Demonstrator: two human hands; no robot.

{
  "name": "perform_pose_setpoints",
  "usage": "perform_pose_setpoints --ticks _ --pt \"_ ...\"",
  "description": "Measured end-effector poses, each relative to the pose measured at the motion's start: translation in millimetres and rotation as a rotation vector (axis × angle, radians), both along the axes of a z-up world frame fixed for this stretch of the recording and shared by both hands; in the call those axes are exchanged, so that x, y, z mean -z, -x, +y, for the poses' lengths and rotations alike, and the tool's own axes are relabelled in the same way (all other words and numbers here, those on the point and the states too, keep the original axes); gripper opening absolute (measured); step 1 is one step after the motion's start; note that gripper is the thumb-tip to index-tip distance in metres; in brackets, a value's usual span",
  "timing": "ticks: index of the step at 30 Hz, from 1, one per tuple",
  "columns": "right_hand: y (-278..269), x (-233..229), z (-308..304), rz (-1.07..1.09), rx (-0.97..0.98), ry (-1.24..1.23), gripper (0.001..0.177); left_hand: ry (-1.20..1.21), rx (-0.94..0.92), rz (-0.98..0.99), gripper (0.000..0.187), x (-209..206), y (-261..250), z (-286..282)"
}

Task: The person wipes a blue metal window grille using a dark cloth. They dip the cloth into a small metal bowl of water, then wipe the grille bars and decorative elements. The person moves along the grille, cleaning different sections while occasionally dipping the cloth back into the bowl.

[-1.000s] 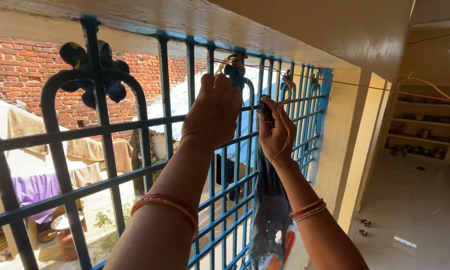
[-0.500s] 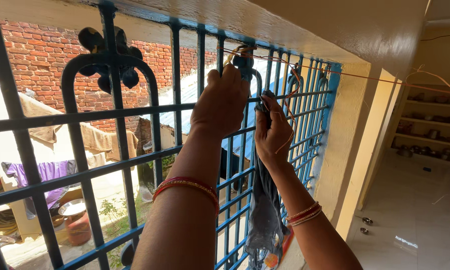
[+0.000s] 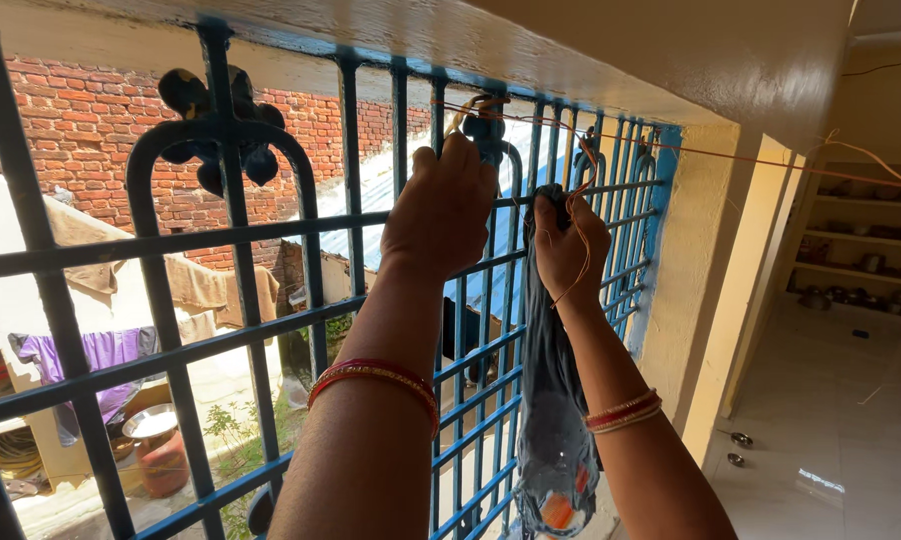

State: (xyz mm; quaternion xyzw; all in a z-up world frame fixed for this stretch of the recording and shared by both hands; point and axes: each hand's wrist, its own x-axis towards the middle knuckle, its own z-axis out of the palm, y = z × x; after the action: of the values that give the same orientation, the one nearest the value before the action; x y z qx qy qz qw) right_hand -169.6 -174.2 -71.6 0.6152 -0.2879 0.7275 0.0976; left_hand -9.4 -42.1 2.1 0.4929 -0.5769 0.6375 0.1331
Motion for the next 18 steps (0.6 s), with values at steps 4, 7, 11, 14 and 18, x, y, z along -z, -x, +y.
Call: perform_pose_setpoints --ticks 4,7,11,14,18 --pt "-2 7 -3 0.029 -0.01 -0.103 0.028 0.035 -0.044 -0.023 0.03 -1 -1 -2" --pt "5 18 1 0.109 -0.042 -0.316 0.03 -0.014 -0.069 -0.016 0.029 0 -1 -2" --pt "11 12 0 0.128 -0.041 -0.268 0.029 -0.025 -0.083 -0.015 0.029 0 -1 -3" --pt "3 2 -3 0.069 -0.057 -0.212 0.031 0.017 -0.092 -0.041 0.029 1 -2 -1" --pt "0 -2 -5 0.076 -0.075 -0.209 0.034 0.008 -0.088 -0.037 0.026 0 0 1"
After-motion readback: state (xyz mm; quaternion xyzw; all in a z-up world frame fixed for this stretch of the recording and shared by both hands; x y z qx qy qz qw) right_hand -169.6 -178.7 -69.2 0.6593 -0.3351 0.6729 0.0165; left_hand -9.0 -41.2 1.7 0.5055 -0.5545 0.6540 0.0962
